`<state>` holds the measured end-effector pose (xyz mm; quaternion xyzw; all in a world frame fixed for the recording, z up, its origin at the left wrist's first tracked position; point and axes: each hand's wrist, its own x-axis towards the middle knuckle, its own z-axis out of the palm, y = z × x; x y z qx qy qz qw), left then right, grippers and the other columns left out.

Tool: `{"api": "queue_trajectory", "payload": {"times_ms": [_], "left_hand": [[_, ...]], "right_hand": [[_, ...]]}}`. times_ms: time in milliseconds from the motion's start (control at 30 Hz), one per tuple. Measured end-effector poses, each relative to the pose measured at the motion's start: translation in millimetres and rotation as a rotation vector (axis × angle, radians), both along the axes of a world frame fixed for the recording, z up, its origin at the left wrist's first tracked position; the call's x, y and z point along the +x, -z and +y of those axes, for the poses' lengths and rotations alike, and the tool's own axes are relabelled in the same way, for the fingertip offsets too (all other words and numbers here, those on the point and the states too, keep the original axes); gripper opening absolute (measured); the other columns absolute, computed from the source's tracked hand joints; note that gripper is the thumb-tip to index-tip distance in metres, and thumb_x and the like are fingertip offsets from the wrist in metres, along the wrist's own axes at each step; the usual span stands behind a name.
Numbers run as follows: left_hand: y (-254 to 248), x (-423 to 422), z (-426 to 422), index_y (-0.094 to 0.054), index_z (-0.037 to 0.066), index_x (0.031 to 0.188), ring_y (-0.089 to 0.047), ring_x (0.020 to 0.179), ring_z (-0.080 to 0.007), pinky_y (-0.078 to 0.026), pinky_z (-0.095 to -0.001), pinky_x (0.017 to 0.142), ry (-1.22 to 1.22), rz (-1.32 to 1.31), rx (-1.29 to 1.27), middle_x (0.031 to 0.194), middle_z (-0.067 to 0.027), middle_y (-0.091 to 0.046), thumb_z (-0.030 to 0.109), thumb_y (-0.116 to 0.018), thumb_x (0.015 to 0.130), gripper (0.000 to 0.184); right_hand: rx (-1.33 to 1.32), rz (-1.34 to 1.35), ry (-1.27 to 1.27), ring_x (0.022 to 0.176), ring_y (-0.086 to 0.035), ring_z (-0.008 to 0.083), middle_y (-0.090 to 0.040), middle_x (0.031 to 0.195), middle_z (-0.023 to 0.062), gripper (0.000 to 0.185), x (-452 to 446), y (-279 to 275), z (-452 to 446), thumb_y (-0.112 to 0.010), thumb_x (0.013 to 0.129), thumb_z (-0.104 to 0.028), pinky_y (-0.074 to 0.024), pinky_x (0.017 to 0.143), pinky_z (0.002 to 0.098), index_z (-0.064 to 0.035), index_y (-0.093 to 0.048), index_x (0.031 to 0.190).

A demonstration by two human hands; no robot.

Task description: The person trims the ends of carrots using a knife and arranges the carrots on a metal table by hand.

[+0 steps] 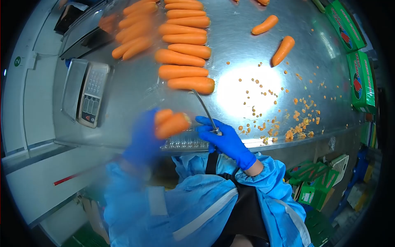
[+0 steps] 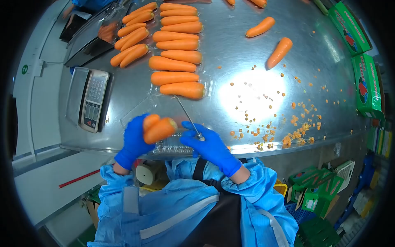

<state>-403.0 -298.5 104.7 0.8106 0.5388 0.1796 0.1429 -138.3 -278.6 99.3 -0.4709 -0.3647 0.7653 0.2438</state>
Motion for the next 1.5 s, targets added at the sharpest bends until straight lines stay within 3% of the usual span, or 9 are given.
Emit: {"api": "queue_trajectory", "payload": {"times_ms": [233, 467, 567, 633, 767, 900, 1167, 1400, 1500], "left_hand": [[20.6, -80.5, 22.7, -0.042, 0.009, 0.141, -0.052, 0.114, -0.0383, -0.042, -0.0447, 0.098, -0.143, 0.280, -0.023, 0.124, -0.0176, -0.054, 0.012, -0.079, 0.060, 0.089], [67.0, -80.4, 14.1, -0.028, 0.010, 0.150, -0.033, 0.135, -0.0387, -0.022, -0.0504, 0.112, -0.325, 0.303, -0.085, 0.143, -0.0195, -0.039, 0.016, -0.078, 0.066, 0.098], [112.0, -91.9, 12.8, -0.027, 0.009, 0.149, -0.028, 0.140, -0.0383, -0.014, -0.0512, 0.114, -0.312, 0.235, 0.076, 0.144, -0.0177, -0.037, 0.018, -0.079, 0.067, 0.098], [84.0, -83.1, 35.1, -0.031, 0.009, 0.147, -0.031, 0.137, -0.0383, -0.014, -0.0505, 0.114, -0.431, 0.299, -0.196, 0.142, -0.0160, -0.040, 0.017, -0.078, 0.067, 0.094], [127.4, -134.2, 92.1, -0.048, 0.010, 0.131, -0.050, 0.117, -0.0321, -0.037, -0.0434, 0.101, -0.375, 0.033, -0.007, 0.127, -0.0118, -0.050, 0.004, -0.082, 0.057, 0.082], [126.9, -162.2, 151.3, -0.035, 0.011, 0.144, -0.039, 0.131, -0.0360, -0.030, -0.0441, 0.111, -0.391, 0.225, -0.039, 0.142, -0.0151, -0.041, -0.001, -0.077, 0.066, 0.090], [177.2, -185.3, 189.2, -0.032, 0.007, 0.148, -0.032, 0.139, -0.0356, -0.025, -0.0451, 0.115, -0.556, 0.588, 0.197, 0.149, -0.0161, -0.037, -0.006, -0.067, 0.071, 0.085], [66.5, -10.7, 183.0, -0.038, 0.003, 0.143, -0.034, 0.138, -0.0306, -0.027, -0.0416, 0.113, -0.220, -0.018, 0.326, 0.145, -0.0157, -0.043, -0.002, -0.066, 0.077, 0.071], [49.0, 66.6, 199.0, -0.052, 0.001, 0.130, -0.053, 0.119, -0.0251, -0.039, -0.0368, 0.104, -0.064, -0.333, 0.104, 0.128, -0.0129, -0.058, 0.001, -0.065, 0.083, 0.049]], "right_hand": [[-0.083, -0.166, -0.032, 0.049, -0.048, 0.0058, -0.072, 0.092, 0.0059, 0.030, 28.9, 19.4, -7.2, -0.059, 0.093, -0.018, -0.0413, 0.047, 0.0191, -0.0062, -0.065, 0.121], [-0.121, -0.195, 0.005, 0.052, -0.048, 0.0047, -0.071, 0.086, 0.0029, 0.027, 44.3, 34.5, -26.0, -0.062, 0.093, -0.019, -0.0401, 0.048, 0.0191, -0.0077, -0.067, 0.116], [-0.053, -0.219, 0.009, 0.053, -0.049, 0.0047, -0.071, 0.085, 0.0027, 0.029, 43.8, 40.4, -30.3, -0.062, 0.093, -0.023, -0.0417, 0.049, 0.0199, -0.0071, -0.067, 0.117], [0.040, -0.244, 0.035, 0.055, -0.050, 0.0051, -0.071, 0.083, 0.0025, 0.031, 46.0, 54.7, -37.9, -0.062, 0.093, -0.026, -0.0432, 0.050, 0.0209, -0.0068, -0.066, 0.117], [0.035, -0.281, 0.012, 0.079, -0.062, 0.0086, -0.071, 0.099, 0.0063, 0.037, 47.4, 36.4, -32.8, -0.069, 0.089, -0.030, -0.0511, 0.070, 0.0268, -0.0026, -0.067, 0.114], [0.233, -0.466, -0.024, 0.079, -0.067, 0.0207, -0.070, 0.092, 0.0128, 0.035, 48.2, 50.5, -35.3, -0.067, 0.089, -0.033, -0.0519, 0.075, 0.0331, -0.0096, -0.067, 0.114], [0.347, -0.597, 0.003, 0.076, -0.067, 0.0184, -0.068, 0.089, 0.0099, 0.030, 61.6, 44.5, -28.0, -0.067, 0.090, -0.030, -0.0519, 0.073, 0.0307, -0.0156, -0.068, 0.116], [0.248, -0.169, 0.541, 0.075, -0.065, 0.0082, -0.071, 0.094, 0.0041, 0.026, 95.8, 66.6, -18.9, -0.066, 0.091, -0.020, -0.0529, 0.066, 0.0228, -0.0098, -0.069, 0.115], [0.042, -0.118, 0.556, 0.081, -0.065, 0.0071, -0.071, 0.095, 0.0033, 0.025, 116.6, 52.7, -7.1, -0.063, 0.093, -0.015, -0.0517, 0.067, 0.0206, -0.0076, -0.068, 0.116]]}}
